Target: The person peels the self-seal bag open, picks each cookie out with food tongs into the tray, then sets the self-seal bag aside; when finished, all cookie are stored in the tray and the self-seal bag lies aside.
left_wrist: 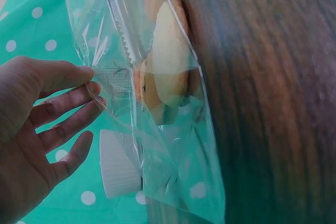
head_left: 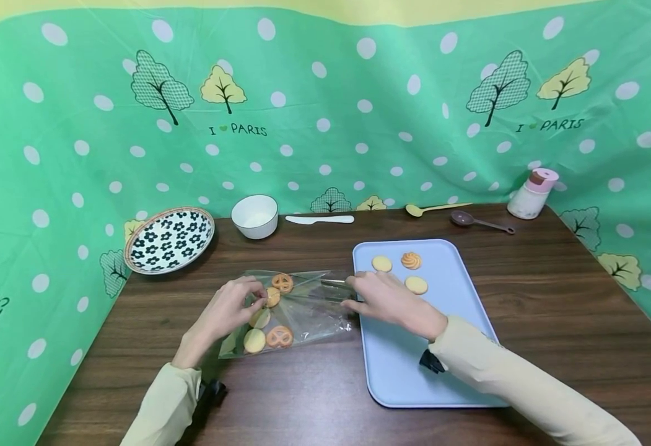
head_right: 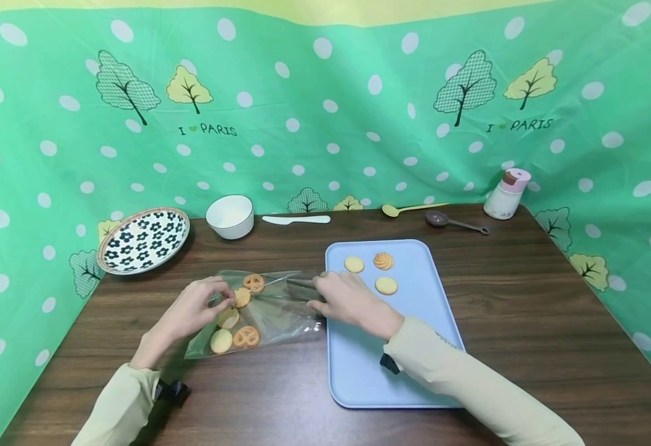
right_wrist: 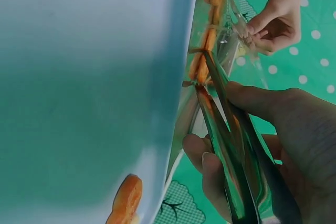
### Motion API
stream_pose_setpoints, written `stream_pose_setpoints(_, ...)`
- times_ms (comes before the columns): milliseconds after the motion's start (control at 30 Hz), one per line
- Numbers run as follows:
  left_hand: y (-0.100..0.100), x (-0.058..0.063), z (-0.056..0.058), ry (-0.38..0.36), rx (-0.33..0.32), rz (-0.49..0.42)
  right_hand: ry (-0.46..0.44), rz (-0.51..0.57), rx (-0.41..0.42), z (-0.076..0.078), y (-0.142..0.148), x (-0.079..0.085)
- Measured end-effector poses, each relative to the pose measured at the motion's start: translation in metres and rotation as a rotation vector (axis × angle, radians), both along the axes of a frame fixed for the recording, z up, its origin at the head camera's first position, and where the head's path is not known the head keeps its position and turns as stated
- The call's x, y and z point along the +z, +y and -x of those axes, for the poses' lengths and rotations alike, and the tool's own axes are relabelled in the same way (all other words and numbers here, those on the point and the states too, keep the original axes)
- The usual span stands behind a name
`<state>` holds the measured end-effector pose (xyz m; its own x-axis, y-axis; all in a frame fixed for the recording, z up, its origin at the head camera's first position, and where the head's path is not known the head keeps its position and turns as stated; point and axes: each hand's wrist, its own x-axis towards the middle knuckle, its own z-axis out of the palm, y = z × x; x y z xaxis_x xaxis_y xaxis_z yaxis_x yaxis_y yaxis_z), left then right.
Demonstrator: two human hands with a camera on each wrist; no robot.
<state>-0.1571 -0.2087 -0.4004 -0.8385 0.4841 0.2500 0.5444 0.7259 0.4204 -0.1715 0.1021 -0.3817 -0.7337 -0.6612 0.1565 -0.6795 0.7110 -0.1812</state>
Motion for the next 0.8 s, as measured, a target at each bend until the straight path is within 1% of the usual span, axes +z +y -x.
stream_pose_setpoints(167,0.0,0.0,0.0,-0.002,0.001,0.006,-0.02,0.036,-0.002,0.002,0.002,-0.001)
stream_pose_setpoints(333,-0.001,0.001,0.0,0.0,-0.001,0.004,-0.051,0.064,-0.023,0.0,0.011,0.001)
stream_pose_setpoints(600,-0.002,0.002,-0.001,0.0,0.0,-0.009,-0.09,0.052,-0.012,-0.006,0.03,0.006)
stream_pose_setpoints(800,-0.002,0.002,0.0,0.006,-0.01,-0.008,-0.142,0.047,-0.034,-0.011,0.038,0.009)
